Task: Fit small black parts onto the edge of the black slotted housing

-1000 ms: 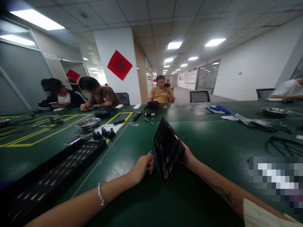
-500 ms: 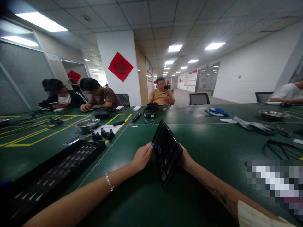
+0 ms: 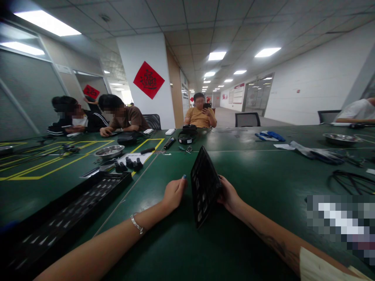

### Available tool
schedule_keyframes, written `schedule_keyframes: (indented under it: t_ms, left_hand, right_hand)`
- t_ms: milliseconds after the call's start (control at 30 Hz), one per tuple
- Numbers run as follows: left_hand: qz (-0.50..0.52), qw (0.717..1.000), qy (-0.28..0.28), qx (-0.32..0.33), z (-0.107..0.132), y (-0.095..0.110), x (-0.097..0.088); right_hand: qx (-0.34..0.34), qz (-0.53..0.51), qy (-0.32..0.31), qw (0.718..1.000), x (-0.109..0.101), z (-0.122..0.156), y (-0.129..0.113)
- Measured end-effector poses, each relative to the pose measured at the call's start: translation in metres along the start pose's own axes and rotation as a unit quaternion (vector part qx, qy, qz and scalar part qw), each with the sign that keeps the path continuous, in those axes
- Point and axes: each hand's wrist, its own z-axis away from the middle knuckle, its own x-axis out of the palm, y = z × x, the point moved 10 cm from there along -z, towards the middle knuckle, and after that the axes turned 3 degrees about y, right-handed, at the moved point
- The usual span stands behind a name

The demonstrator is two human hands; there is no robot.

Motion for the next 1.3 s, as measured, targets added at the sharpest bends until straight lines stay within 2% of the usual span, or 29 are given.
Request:
schedule_keyframes:
  t_ms: [67,167,333,467,633,767,900,1033,1300]
  left_hand:
    - [-0.015,1.0,0.009,0.006,0.0,0.003,-0.001]
    - [-0.005,1.0,0.005,0.016,0.002,0.008,0.0]
    - [0.023,0.998,-0.048,0.031,0.004,0.013,0.011]
    - [-0.023,0.997,-0.063,0.026,0.002,0.009,0.017]
    - [-0.095,0.995,-0.041,-0.017,0.0,-0.001,0.012]
    - [-0.151,0.987,-0.057,0.008,0.002,0.005,0.014]
    - [-0.165,0.984,-0.064,0.024,0.003,0.009,0.015]
    - [-0.179,0.982,-0.06,0.021,0.003,0.008,0.013]
    - [-0.216,0.972,-0.088,0.011,0.001,0.007,0.013]
  right_hand:
    - [0.008,-0.042,0.014,0.999,-0.002,0.001,0.0]
    - [0.017,-0.059,0.002,0.998,0.003,0.003,-0.001]
    - [0.008,-0.061,-0.022,0.998,0.01,0.004,-0.003]
    - [0.029,-0.105,-0.043,0.993,0.018,0.005,0.003]
    - [0.04,-0.127,-0.055,0.99,0.03,0.009,0.005]
    - [0.018,-0.127,-0.063,0.99,0.034,0.011,-0.002]
    - [0.009,-0.125,-0.078,0.989,0.036,0.015,-0.006]
    - [0.009,-0.119,-0.084,0.989,0.037,0.017,-0.008]
    - [-0.005,-0.129,-0.093,0.987,0.036,0.013,-0.007]
